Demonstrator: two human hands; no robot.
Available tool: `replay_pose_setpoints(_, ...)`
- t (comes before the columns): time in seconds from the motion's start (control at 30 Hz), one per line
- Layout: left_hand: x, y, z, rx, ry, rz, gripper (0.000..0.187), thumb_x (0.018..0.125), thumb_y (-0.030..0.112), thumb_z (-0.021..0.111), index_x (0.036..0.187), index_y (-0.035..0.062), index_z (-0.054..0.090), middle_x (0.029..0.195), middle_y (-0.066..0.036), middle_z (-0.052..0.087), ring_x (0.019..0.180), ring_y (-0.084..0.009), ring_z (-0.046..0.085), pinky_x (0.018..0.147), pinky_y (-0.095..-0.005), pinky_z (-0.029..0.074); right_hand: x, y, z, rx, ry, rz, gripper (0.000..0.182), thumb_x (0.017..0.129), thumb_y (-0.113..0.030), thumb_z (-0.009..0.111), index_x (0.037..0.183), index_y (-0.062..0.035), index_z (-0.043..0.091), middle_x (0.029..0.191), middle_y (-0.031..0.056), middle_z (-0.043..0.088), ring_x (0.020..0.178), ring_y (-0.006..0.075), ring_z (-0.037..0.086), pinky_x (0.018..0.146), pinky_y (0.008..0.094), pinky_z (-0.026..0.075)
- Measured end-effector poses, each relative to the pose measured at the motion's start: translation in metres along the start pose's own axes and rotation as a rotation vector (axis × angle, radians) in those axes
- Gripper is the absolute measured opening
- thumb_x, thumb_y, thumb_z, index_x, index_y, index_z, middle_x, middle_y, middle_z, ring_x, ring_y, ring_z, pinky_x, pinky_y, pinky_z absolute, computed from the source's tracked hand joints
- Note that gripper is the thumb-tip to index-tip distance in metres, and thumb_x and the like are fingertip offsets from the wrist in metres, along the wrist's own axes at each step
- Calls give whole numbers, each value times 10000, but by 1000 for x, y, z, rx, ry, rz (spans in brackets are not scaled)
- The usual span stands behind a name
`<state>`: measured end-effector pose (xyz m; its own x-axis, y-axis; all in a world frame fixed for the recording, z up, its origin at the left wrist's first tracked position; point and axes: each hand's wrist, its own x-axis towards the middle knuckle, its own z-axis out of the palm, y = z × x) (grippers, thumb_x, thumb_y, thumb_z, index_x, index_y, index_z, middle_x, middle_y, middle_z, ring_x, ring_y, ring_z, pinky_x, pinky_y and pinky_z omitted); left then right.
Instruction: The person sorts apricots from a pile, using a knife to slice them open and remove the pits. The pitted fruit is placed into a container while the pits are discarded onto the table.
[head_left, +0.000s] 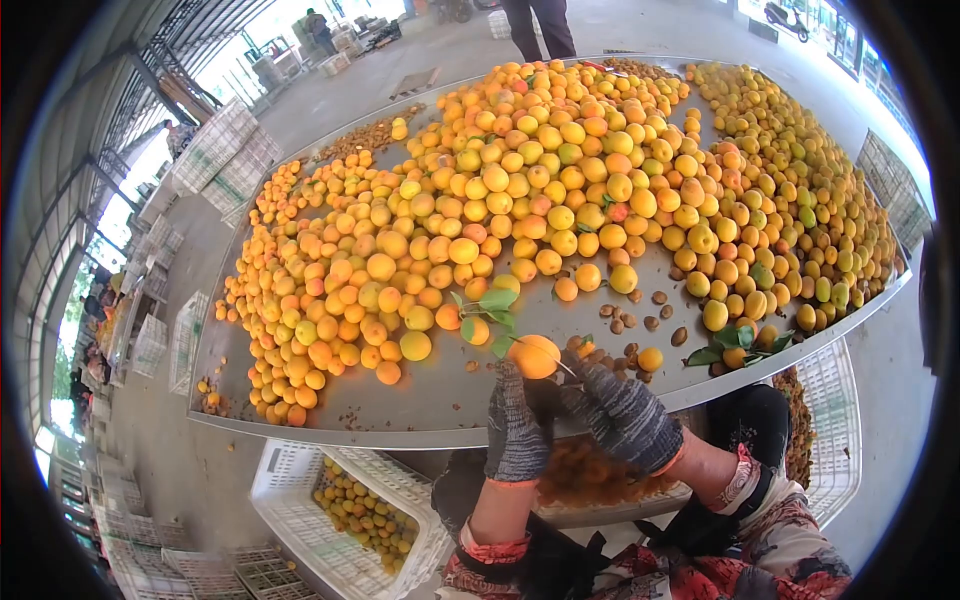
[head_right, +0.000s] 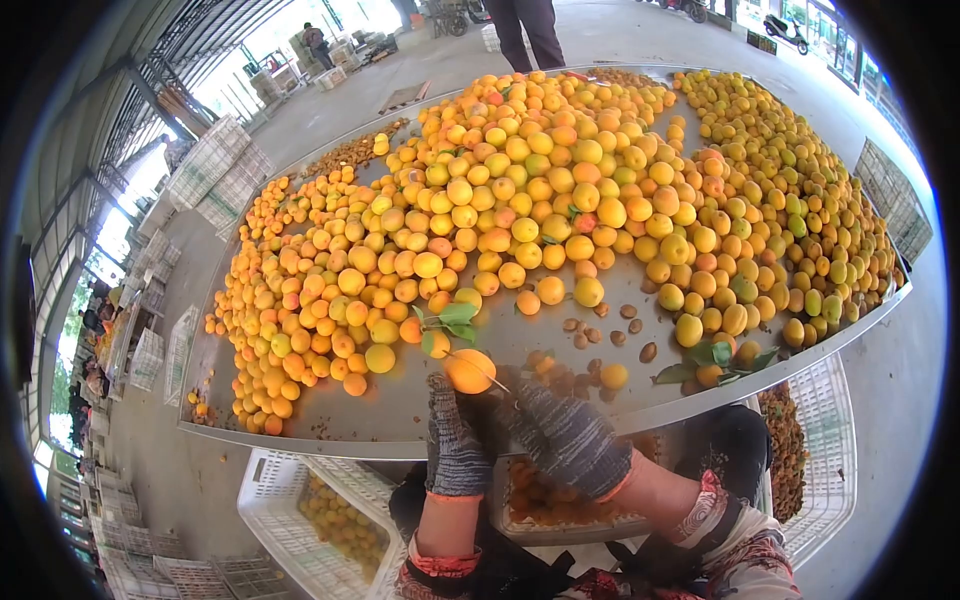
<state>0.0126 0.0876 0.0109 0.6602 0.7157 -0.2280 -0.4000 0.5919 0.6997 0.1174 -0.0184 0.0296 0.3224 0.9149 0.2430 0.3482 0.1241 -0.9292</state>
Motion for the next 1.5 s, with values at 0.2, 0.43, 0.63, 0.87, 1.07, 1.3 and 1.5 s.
replay_pose_setpoints(0.2, -6, 6, 17, 347, 99, 266, 424, 885, 301, 508, 1181, 4, 448, 1008, -70, 545, 803, -117, 545, 658, -234, 471, -3, 10, -15, -805, -69, -494, 371, 764, -20, 568, 1129, 25, 519, 1143, 204, 510, 967, 346, 546, 805, 372, 452)
replay_pose_setpoints(0.43, -8, 10, 9, 549, -39, 159, 373, 875, 235, 533, 1159, 2, 469, 1006, -59, 555, 903, -134, 512, 802, -257, 415, 0, 9, -14, -424, -75, -214, 295, 778, -26, 547, 1069, 22, 562, 1077, 173, 551, 961, 314, 554, 812, 366, 447)
replay_pose_setpoints(0.63, 0, -8, 11, 559, 88, 307, 278, 881, 192, 511, 1077, -6, 504, 962, -63, 547, 841, -118, 516, 730, -251, 436, 4, 1, -12, -551, -125, -181, 302, 785, -25, 533, 1087, -9, 555, 1024, 166, 561, 914, 310, 563, 759, 368, 462)
replay_pose_setpoints(0.87, 12, -13, -7, 354, 187, 9, 424, 873, 400, 490, 1064, 24, 532, 916, -41, 553, 777, -105, 506, 672, -225, 431, 4, 14, -2, -513, -68, -57, 273, 816, -78, 518, 1085, -47, 548, 989, 159, 557, 847, 298, 574, 676, 373, 473)
replay_pose_setpoints(1.07, 4, -9, 7, 380, 88, 61, 303, 867, 220, 542, 1054, -19, 533, 920, -42, 577, 809, -121, 525, 729, -257, 432, 5, 21, 0, -589, -156, -126, 320, 784, -92, 557, 1098, -32, 534, 1030, 168, 549, 887, 334, 565, 735, 389, 471)
replay_pose_setpoints(1.3, 3, -8, 6, 576, 125, 210, 281, 866, 208, 544, 1017, -29, 551, 881, -57, 589, 772, -125, 521, 708, -264, 432, -1, 46, -3, -734, -101, -639, 506, 669, -56, 609, 1158, 13, 496, 1141, 214, 495, 1018, 389, 510, 862, 408, 440)
replay_pose_setpoints(1.5, 9, -13, -2, 682, 155, 352, 372, 879, 277, 508, 1084, -33, 525, 960, -59, 570, 851, -111, 497, 757, -262, 420, -1, 39, -10, -723, -68, -502, 476, 655, -5, 599, 1121, 39, 514, 1114, 226, 503, 994, 359, 527, 828, 408, 457)
